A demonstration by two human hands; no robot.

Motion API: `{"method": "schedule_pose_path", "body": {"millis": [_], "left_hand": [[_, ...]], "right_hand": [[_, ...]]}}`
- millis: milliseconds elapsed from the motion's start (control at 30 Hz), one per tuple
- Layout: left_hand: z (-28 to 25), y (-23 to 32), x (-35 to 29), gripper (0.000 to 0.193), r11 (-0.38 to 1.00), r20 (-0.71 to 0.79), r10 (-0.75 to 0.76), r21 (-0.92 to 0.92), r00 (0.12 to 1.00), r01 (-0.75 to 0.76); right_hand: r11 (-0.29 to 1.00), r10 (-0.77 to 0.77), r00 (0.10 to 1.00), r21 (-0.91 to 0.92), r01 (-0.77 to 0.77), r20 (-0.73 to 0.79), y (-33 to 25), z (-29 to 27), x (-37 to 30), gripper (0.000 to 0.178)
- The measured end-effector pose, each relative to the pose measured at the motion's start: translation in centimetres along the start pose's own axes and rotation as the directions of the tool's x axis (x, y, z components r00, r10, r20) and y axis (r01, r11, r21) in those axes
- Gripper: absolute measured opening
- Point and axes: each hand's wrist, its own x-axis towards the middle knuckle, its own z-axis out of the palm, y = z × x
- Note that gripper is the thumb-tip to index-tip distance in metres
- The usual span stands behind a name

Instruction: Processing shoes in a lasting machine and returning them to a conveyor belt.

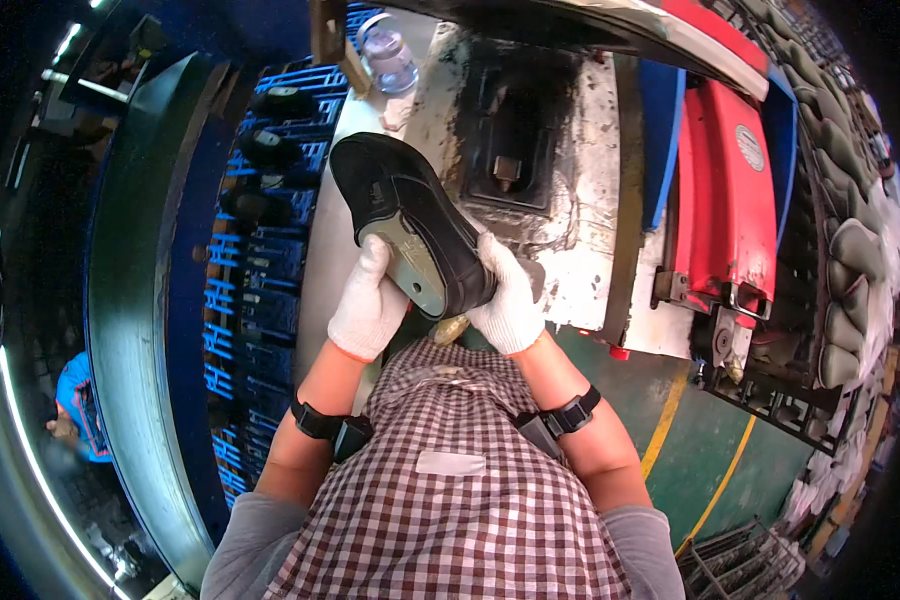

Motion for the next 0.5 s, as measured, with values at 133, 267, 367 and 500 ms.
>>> {"method": "schedule_pose_path", "body": {"millis": [133,267,367,500], "left_hand": [[-0.7,1.1,-2.5,0.07,0.994,-0.085,0.083,-0.059,0.993,-0.088],[0.4,5.1,-4.7,0.046,0.848,-0.205,-0.219,-0.524,0.954,0.082],[-5.0,4.7,-5.8,0.041,0.878,-0.314,-0.171,-0.478,0.934,-0.001],[-11.1,3.7,-6.9,0.04,0.955,-0.645,-0.116,-0.283,0.755,-0.095]], "right_hand": [[0.993,0.118,0.993,-0.024,-0.118,-0.009,2.3,0.7,0.3,0.058],[0.874,0.172,0.984,-0.468,-0.129,0.049,3.2,0.6,1.2,0.061],[0.12,0.135,0.96,-0.966,0.231,0.246,1.4,2.1,1.1,0.05],[-0.394,-0.276,0.895,-0.89,0.228,0.351,-0.7,-1.0,1.3,0.044]]}}
